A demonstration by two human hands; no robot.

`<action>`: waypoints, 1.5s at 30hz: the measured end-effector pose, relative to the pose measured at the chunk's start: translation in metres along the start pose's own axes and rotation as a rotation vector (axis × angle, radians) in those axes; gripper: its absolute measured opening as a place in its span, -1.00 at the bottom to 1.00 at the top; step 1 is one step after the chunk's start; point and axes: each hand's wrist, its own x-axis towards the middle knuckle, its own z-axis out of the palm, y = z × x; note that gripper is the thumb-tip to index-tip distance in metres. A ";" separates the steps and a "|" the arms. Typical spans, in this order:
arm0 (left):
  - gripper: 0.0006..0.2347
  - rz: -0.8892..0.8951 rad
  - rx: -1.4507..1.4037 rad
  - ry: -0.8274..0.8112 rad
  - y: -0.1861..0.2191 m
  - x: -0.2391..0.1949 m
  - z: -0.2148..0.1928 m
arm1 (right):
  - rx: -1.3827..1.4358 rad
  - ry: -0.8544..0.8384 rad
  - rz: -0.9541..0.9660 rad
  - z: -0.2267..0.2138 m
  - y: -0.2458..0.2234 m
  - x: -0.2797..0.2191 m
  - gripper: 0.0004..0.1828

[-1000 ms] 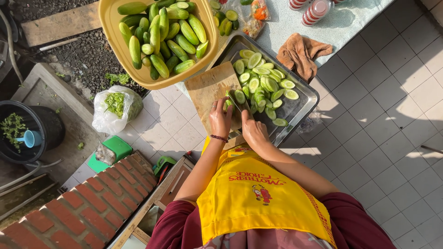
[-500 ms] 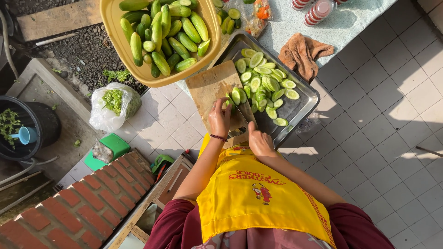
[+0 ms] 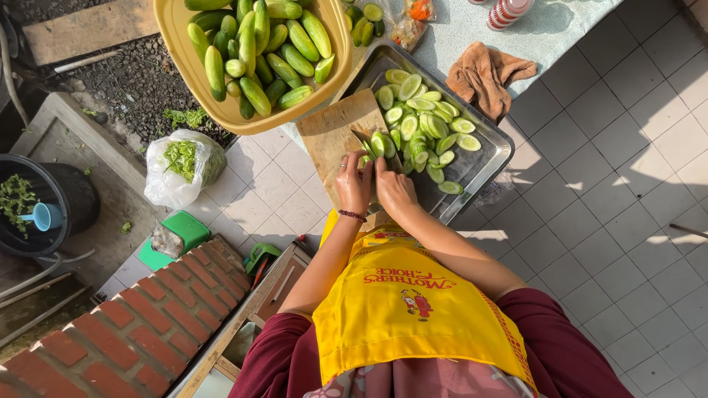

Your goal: Slicing fresh cucumbers on a wooden cutting board using a kitchen knife.

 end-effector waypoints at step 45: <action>-0.91 -0.076 -0.196 0.092 -0.010 -0.013 0.004 | 0.033 0.077 -0.121 0.029 0.007 -0.015 -0.38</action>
